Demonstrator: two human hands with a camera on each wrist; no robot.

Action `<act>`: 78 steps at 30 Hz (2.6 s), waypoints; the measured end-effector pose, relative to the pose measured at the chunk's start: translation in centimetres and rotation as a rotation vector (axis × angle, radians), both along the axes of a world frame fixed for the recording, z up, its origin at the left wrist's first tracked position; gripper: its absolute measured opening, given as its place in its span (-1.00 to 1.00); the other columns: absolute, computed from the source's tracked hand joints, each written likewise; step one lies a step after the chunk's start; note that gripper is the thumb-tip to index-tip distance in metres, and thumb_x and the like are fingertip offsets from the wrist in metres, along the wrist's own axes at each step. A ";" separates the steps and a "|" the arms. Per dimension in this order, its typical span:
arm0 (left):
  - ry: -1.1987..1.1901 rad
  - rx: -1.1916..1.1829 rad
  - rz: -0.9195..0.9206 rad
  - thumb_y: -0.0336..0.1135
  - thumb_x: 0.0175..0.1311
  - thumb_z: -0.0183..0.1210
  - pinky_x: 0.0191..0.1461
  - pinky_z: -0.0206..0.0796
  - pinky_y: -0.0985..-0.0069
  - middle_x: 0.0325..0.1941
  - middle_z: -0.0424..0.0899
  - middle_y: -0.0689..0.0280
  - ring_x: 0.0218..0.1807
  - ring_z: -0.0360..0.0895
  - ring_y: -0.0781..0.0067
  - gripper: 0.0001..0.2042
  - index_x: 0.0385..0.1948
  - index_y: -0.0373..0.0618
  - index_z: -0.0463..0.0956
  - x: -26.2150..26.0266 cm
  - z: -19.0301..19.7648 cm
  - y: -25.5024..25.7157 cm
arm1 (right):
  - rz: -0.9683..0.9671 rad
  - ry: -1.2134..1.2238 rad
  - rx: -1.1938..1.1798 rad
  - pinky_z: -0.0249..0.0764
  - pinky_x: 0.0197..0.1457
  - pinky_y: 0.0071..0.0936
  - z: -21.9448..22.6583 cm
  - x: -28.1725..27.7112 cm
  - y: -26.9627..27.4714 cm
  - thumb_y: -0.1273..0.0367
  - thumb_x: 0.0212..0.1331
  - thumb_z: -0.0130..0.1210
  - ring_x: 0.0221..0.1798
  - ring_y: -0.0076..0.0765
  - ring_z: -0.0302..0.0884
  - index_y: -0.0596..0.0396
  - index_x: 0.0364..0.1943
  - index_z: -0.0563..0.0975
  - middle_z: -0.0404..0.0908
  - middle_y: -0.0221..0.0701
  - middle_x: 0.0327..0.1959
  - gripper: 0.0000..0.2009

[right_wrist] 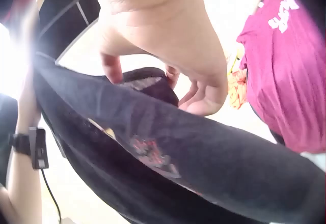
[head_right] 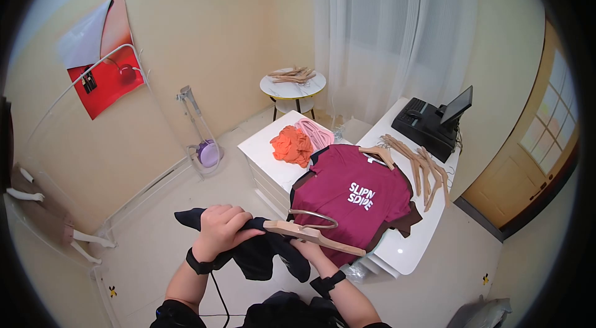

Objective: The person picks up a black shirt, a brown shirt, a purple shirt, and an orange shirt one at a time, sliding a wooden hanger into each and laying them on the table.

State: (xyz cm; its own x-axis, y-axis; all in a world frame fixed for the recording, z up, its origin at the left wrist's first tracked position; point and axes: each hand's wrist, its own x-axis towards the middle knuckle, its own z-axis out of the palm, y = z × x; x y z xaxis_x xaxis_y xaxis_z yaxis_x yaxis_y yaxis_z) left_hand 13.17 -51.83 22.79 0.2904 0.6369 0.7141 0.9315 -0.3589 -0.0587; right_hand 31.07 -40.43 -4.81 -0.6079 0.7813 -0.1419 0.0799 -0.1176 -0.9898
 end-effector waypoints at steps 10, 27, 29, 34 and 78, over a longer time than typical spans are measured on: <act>-0.047 -0.003 0.130 -0.01 -0.11 0.29 -0.59 0.14 0.55 -0.66 0.39 0.44 -0.65 0.39 0.47 -0.69 -0.57 -0.01 0.44 -1.4 -1.4 -3.0 | 0.255 -0.268 -0.417 0.28 -0.58 -0.66 2.6 -4.7 -1.4 0.39 0.15 -0.10 -0.58 -0.59 0.39 -0.07 -0.18 0.45 0.42 -0.59 -0.54 -0.83; -0.217 -0.164 0.407 -0.05 -0.06 0.29 -0.56 0.24 0.46 -0.65 0.47 0.36 -0.61 0.44 0.32 -0.70 -0.56 -0.06 0.46 -6.8 -11.6 -7.5 | -0.607 -0.138 -0.467 0.16 -0.81 -0.53 1.7 3.5 1.8 0.62 -0.19 -0.02 -0.83 -0.50 0.21 0.03 -0.70 0.31 0.28 -0.47 -0.81 -0.83; -0.258 -0.148 0.361 -0.05 -0.07 0.29 -0.57 0.23 0.46 -0.65 0.48 0.35 -0.63 0.44 0.32 -0.70 -0.57 -0.07 0.46 -6.7 -11.8 -7.4 | -0.637 -0.145 -0.439 0.17 -0.80 -0.53 0.8 3.5 2.3 0.62 -0.20 -0.03 -0.82 -0.50 0.21 0.04 -0.71 0.31 0.28 -0.47 -0.81 -0.83; -0.299 -0.130 0.343 -0.07 -0.09 0.31 -0.57 0.23 0.45 -0.66 0.48 0.34 -0.63 0.44 0.32 -0.70 -0.58 -0.07 0.46 -7.4 -12.9 -6.8 | -0.657 -0.132 -0.363 0.18 -0.80 -0.53 2.2 3.8 1.9 0.62 -0.22 -0.03 -0.82 -0.50 0.20 0.04 -0.72 0.31 0.29 -0.48 -0.80 -0.84; -0.269 -0.397 -0.226 -0.03 -0.04 0.27 -0.50 0.30 0.44 -0.59 0.49 0.32 -0.57 0.47 0.27 -0.69 -0.50 -0.08 0.48 -9.3 -13.3 8.7 | -0.514 -0.745 0.891 0.38 -0.56 -0.33 13.1 6.6 -2.3 0.16 -0.15 0.28 -0.61 -0.09 0.49 0.08 -0.61 0.48 0.47 -0.26 -0.71 -0.70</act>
